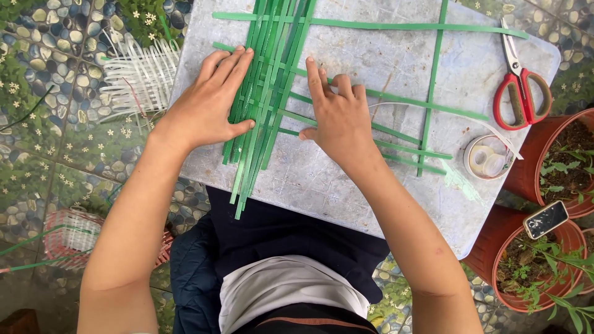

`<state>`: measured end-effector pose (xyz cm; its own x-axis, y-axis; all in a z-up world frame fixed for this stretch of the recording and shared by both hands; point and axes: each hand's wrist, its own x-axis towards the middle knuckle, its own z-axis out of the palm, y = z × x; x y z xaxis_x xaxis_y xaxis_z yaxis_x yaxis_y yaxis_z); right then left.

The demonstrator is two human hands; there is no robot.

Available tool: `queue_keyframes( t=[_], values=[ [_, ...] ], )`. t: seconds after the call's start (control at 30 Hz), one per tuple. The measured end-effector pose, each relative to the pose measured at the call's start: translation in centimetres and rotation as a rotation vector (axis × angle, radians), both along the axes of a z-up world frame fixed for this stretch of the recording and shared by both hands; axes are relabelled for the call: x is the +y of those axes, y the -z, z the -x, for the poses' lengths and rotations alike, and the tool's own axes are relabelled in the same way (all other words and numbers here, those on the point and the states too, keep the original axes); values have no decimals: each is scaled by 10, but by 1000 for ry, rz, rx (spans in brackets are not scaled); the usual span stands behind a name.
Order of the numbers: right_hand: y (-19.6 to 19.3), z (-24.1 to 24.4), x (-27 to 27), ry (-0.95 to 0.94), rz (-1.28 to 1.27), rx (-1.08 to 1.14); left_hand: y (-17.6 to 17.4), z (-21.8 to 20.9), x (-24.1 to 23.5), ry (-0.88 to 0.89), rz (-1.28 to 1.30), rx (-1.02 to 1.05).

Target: Weaving green plastic strips into a grid pattern on a table to create a mat or basket component.

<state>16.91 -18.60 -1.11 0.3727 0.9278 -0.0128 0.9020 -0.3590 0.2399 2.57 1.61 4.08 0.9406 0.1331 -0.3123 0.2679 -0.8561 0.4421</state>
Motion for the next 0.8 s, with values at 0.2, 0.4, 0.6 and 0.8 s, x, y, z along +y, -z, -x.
queue_keyframes(
  t=[0.2,0.4,0.6,0.8],
  values=[
    [-2,-1,1,11,43,59,1,-7,2,-3,-18,45],
    [-15,7,-1,-4,-55,-113,-9,-17,0,-43,-50,129],
    [-64,-28,22,86,44,732,-7,-26,-1,-28,-156,114],
    [-34,-61,31,154,-11,709,-23,-49,-9,-44,-247,345]
  ],
)
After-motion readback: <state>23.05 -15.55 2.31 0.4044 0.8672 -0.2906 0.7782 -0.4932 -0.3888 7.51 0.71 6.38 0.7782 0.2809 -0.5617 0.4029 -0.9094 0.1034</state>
